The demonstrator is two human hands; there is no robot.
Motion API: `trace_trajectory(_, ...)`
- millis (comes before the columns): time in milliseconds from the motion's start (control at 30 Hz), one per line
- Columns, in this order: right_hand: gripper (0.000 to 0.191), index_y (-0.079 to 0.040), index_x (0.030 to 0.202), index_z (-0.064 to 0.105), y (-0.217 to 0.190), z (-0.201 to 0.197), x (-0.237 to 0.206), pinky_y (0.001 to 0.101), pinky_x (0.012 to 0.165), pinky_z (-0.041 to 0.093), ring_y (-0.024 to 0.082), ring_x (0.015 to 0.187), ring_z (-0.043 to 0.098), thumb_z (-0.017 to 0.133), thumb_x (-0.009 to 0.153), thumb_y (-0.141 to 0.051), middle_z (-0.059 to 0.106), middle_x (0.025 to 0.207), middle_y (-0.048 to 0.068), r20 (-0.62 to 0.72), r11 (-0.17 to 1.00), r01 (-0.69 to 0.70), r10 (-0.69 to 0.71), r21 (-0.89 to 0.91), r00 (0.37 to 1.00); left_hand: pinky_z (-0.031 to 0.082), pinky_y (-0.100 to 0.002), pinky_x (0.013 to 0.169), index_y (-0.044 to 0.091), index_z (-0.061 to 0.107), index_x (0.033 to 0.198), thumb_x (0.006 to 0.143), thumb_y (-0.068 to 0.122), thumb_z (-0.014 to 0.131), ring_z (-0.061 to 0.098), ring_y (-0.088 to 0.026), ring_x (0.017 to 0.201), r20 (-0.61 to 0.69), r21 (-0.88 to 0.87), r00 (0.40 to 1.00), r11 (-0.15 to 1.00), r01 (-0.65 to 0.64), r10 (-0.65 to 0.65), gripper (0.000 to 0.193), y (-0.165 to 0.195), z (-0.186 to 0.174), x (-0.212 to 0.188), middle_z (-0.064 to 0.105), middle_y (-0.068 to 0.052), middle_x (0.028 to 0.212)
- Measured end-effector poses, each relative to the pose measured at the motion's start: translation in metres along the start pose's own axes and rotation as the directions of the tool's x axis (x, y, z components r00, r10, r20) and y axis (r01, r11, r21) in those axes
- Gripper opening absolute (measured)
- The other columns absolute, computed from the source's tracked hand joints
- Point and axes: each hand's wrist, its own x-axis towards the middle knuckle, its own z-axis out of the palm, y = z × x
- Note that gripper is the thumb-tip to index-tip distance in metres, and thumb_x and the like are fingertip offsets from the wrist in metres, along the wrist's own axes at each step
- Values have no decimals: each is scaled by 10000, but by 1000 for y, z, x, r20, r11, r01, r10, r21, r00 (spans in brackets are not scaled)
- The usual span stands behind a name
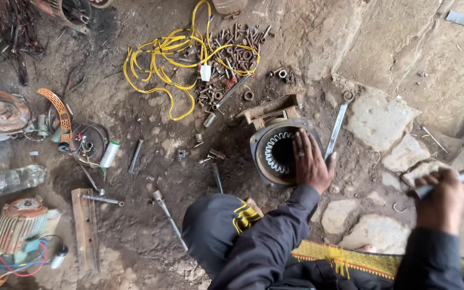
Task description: The person sits on the ground of a workshop and works on an electric motor stator, holding a wrench against the motor housing while striking it with a hammer, repositioning the winding and fasteners, and picking up bolts from the ground as the work proceeds.
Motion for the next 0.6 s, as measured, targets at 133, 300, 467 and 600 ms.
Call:
trace_trajectory(133, 181, -7, 1018, 571, 26, 86, -36, 374, 552, 513, 203, 701, 651, 512, 1073, -169, 608, 784, 73, 207, 942, -10, 84, -335, 975, 129, -566, 1319, -196, 282, 1555, 1055, 479, 458, 174, -509, 1602, -20, -12, 1000, 1000, -18, 18, 859, -1, 2, 0, 176, -380, 1691)
trace_trajectory(300, 112, -88, 1023, 540, 8, 135, -77, 263, 471, 347, 96, 557, 418, 632, 980, -137, 464, 713, -21, 361, 907, -253, 372, -336, 855, 124, -575, 1321, -177, 298, 1562, 1047, 459, 459, 174, -506, 1602, -18, -21, 1000, 1000, 5, -5, 834, -2, -2, -4, 189, -363, 1690)
trace_trajectory(467, 85, -105, 974, 492, -11, 50, -75, 273, 442, 382, 104, 529, 447, 578, 970, -104, 490, 703, -14, 249, 918, -187, 284, -349, 926, 127, -543, 1329, -185, 284, 1563, 1060, 474, 417, 166, -490, 1614, -22, -78, 1000, 997, 18, -19, 839, 8, 1, -8, 175, -354, 1704)
trace_trajectory(600, 159, -49, 958, 499, 33, -6, -78, 343, 422, 374, 174, 528, 501, 607, 995, -160, 511, 681, 44, 53, 787, -242, 328, -567, 943, 124, -522, 1297, -155, 306, 1554, 1042, 491, 415, 185, -444, 1593, -43, 56, 999, 998, 1, 1, 831, 12, -15, -16, 163, -328, 1693)
